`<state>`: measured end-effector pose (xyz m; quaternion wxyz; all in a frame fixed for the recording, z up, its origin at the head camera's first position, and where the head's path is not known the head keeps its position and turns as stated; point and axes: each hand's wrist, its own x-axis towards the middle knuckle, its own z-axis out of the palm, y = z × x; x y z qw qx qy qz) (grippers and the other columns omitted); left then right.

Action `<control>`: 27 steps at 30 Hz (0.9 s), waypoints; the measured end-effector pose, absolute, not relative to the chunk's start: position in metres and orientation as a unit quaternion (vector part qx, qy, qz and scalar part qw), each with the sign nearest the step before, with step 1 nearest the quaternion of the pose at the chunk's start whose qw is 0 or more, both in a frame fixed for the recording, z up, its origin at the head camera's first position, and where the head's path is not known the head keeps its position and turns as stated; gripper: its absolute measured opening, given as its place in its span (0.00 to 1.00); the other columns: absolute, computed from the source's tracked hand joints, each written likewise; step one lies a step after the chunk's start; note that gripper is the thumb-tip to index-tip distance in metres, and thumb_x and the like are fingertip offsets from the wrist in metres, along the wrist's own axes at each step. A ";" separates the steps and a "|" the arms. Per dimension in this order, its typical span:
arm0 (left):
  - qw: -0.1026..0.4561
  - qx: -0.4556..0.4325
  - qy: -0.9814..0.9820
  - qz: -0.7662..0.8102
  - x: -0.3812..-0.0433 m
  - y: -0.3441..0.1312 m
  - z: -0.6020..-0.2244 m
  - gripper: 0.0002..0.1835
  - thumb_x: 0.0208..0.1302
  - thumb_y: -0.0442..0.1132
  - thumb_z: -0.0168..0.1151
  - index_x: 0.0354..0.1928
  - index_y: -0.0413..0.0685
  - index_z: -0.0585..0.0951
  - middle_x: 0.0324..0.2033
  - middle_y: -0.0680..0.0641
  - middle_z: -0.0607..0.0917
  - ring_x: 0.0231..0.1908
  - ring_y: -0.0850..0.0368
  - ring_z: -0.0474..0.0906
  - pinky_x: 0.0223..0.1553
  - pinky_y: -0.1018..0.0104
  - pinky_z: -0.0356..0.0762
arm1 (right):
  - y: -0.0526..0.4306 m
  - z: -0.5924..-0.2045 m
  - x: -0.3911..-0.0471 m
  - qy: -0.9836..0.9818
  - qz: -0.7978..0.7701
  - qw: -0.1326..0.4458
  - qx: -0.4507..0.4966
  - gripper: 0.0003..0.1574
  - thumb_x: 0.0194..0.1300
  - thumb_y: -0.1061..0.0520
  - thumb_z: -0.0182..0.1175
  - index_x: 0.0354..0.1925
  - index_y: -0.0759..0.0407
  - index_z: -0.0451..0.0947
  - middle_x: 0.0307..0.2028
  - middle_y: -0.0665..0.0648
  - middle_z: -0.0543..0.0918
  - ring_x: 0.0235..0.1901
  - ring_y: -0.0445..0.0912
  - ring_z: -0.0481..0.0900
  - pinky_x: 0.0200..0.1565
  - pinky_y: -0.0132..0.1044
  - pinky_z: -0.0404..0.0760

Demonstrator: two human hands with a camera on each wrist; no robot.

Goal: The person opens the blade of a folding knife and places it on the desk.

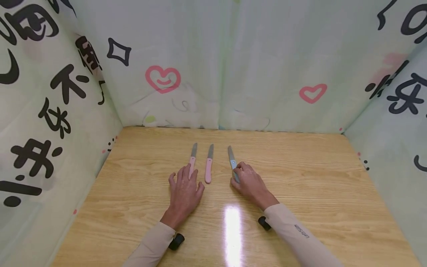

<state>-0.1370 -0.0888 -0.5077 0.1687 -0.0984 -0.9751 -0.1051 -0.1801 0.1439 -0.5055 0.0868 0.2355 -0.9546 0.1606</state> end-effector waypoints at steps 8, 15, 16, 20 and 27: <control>0.174 -0.102 -0.973 -0.113 -0.136 -0.088 -0.509 0.23 0.54 0.46 0.57 0.51 0.44 0.77 0.57 0.37 0.68 0.55 0.42 0.62 0.50 0.39 0.49 | 0.145 -0.500 -0.177 -0.947 0.220 -0.033 0.230 0.25 0.64 0.57 0.48 0.57 0.68 0.68 0.52 0.60 0.65 0.47 0.49 0.67 0.43 0.42 0.71; 0.177 -0.104 -0.972 -0.117 -0.134 -0.087 -0.509 0.24 0.54 0.46 0.58 0.52 0.43 0.75 0.56 0.37 0.69 0.55 0.42 0.62 0.50 0.39 0.50 | 0.145 -0.506 -0.177 -0.949 0.186 -0.026 0.253 0.26 0.64 0.59 0.48 0.60 0.66 0.65 0.56 0.59 0.63 0.53 0.50 0.63 0.48 0.42 0.69; 0.178 -0.104 -0.972 -0.117 -0.134 -0.087 -0.509 0.24 0.54 0.46 0.58 0.52 0.43 0.75 0.56 0.37 0.69 0.55 0.42 0.63 0.50 0.39 0.51 | 0.145 -0.507 -0.177 -0.950 0.177 -0.018 0.257 0.26 0.64 0.60 0.49 0.60 0.66 0.65 0.56 0.59 0.63 0.53 0.50 0.63 0.48 0.41 0.69; 0.174 -0.104 -0.972 -0.117 -0.134 -0.087 -0.510 0.24 0.54 0.46 0.58 0.53 0.43 0.74 0.56 0.37 0.68 0.55 0.42 0.62 0.50 0.39 0.51 | 0.146 -0.509 -0.177 -0.951 0.162 0.000 0.264 0.27 0.63 0.59 0.50 0.60 0.65 0.66 0.55 0.59 0.65 0.50 0.50 0.65 0.47 0.41 0.70; 0.167 -0.091 -0.973 -0.131 -0.135 -0.099 -0.499 0.29 0.56 0.47 0.56 0.58 0.42 0.68 0.57 0.40 0.66 0.57 0.45 0.59 0.52 0.41 0.48 | 0.151 -0.496 -0.171 -0.948 0.239 -0.013 0.210 0.30 0.66 0.52 0.49 0.64 0.59 0.60 0.58 0.56 0.60 0.56 0.50 0.60 0.50 0.46 0.68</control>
